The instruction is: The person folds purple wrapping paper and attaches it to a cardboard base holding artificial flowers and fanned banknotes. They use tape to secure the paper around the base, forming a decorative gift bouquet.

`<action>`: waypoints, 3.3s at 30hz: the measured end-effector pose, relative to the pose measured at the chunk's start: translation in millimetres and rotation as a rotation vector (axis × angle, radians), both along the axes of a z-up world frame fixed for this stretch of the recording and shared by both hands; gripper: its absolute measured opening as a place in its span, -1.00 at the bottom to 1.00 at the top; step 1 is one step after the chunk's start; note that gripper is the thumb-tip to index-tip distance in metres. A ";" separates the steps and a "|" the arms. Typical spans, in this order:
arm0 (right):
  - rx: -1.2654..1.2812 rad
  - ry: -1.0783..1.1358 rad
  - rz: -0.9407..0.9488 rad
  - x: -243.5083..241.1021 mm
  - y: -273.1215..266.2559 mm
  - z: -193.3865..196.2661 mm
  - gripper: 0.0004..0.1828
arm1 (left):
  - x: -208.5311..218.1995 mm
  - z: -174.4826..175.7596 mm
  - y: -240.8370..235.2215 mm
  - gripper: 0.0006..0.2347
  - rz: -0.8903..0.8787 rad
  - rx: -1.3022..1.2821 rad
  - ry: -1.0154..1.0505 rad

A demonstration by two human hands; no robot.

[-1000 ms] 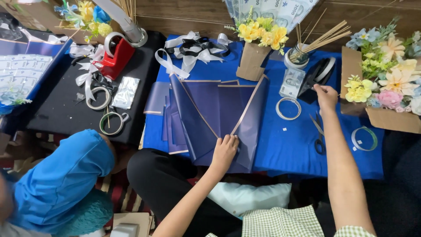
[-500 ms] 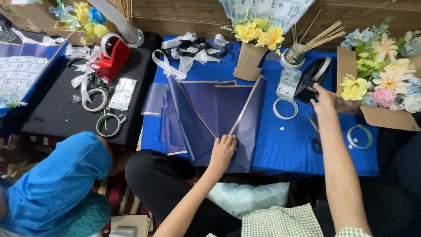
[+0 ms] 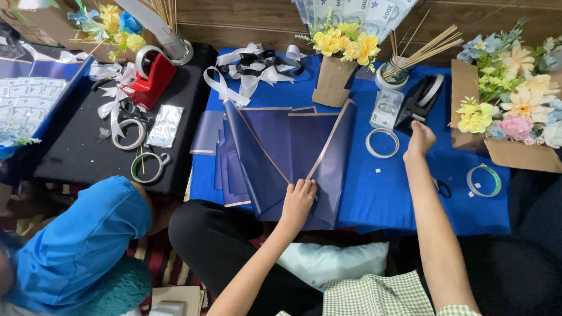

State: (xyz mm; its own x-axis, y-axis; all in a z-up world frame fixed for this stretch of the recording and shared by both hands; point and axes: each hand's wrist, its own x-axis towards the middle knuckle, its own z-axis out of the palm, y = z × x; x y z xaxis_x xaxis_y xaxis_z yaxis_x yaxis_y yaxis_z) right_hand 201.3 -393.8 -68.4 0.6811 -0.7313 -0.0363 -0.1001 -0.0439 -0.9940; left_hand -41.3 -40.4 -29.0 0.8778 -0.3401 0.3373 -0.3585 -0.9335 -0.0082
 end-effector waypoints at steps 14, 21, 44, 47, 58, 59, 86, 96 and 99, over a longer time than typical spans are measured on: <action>-0.875 0.013 -0.131 -23.0 -12.1 -14.0 -0.90 | -2.2 1.6 0.6 -0.77 -0.005 0.002 -0.055; -0.652 -0.129 0.311 -105.9 58.1 70.2 -0.88 | -5.7 8.7 -2.0 -0.75 0.014 0.033 -0.007; -0.572 0.467 1.354 -145.2 231.1 100.7 -0.27 | -28.7 11.4 -9.3 -0.74 0.080 -0.012 -0.135; -0.629 0.518 1.375 -143.2 234.4 110.8 -0.26 | -28.6 12.2 -9.1 -0.74 0.081 -0.008 -0.124; -0.831 0.625 1.362 -136.8 250.8 121.2 -0.20 | -28.6 12.7 -9.0 -0.71 0.078 -0.009 -0.096; -0.823 0.642 1.372 -132.9 250.9 117.5 -0.19 | -28.7 14.4 -9.1 -0.71 0.081 -0.003 -0.100; -0.645 0.544 1.514 -155.1 218.2 146.1 -0.18 | 2.2 45.5 26.5 -0.58 0.023 -0.288 0.518; -0.396 0.582 0.947 -195.7 135.2 113.3 -0.33 | 6.2 57.5 31.5 -0.58 0.008 -0.735 0.589; -0.397 0.527 0.949 -191.6 140.8 95.2 -0.47 | 13.2 56.6 39.3 -0.74 0.044 -0.947 0.451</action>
State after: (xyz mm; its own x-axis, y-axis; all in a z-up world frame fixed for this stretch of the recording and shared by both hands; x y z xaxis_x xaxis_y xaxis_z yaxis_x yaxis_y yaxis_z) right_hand 9.6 -253.0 26.8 0.9312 0.0429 -0.3620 -0.2582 -0.6235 -0.7379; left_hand -28.1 -1.1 27.6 0.9935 -0.0731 0.0876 -0.1125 -0.5004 0.8585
